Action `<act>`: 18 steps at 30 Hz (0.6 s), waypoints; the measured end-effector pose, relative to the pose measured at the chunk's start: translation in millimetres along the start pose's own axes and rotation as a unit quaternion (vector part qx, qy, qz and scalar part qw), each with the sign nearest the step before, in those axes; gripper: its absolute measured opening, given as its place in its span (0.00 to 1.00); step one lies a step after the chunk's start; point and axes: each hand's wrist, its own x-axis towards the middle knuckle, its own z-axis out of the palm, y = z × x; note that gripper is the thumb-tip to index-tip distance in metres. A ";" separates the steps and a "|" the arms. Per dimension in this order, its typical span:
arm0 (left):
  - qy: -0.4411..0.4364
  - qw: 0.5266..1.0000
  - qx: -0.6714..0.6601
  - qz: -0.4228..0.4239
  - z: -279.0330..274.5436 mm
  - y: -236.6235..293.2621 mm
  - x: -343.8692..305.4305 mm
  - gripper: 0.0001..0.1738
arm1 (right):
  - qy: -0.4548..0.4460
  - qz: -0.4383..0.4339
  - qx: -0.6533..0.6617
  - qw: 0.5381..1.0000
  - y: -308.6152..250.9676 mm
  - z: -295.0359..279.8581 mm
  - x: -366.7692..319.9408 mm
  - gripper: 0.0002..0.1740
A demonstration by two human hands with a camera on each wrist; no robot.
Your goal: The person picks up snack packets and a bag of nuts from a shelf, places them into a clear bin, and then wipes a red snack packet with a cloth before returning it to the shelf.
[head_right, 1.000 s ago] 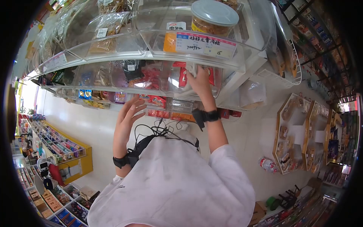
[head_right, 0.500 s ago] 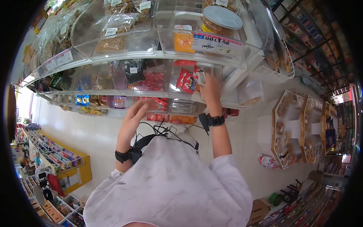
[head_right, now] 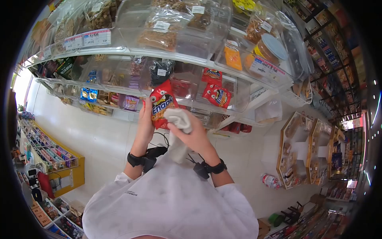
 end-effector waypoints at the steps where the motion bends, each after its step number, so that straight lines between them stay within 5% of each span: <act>1: 0.006 0.996 -0.084 -0.017 -9.5 5.5 2.1 0.30 | 0.009 0.073 0.061 0.995 -3.9 3.0 0.9 0.23; 5: -0.015 0.997 -0.062 -0.050 -42.0 15.9 -11.1 0.35 | 0.259 -0.058 0.058 0.962 6.5 33.6 16.7 0.28; 8: -0.010 0.996 -0.077 -0.037 -47.0 12.7 -20.2 0.34 | 0.184 -0.231 -0.151 0.943 -10.9 83.8 28.5 0.35; 9: -0.003 0.997 -0.078 -0.028 -52.1 6.2 -22.1 0.33 | 0.083 -0.265 -0.224 0.934 -6.6 99.5 29.5 0.40; 11: 0.063 0.990 0.055 0.110 -75.2 -41.6 -21.9 0.26 | 0.032 -0.280 -0.332 0.900 -13.5 129.3 26.1 0.29; 13: 0.020 0.999 -0.046 -0.018 -79.5 5.5 -34.7 0.24 | 0.032 -0.283 -0.360 0.888 -7.6 129.5 35.6 0.32; 14: -0.011 0.999 0.044 0.029 -84.0 17.3 -37.4 0.24 | 0.031 -0.286 -0.371 0.883 -1.5 128.7 43.1 0.34; 16: -0.075 0.990 0.118 0.004 -89.4 42.6 -49.3 0.24 | 0.038 -0.188 -0.186 0.964 16.3 131.0 57.8 0.28; 18: -0.122 0.985 0.122 -0.002 -92.2 44.3 -55.7 0.26 | 0.038 -0.063 -0.063 0.995 20.7 121.3 62.5 0.23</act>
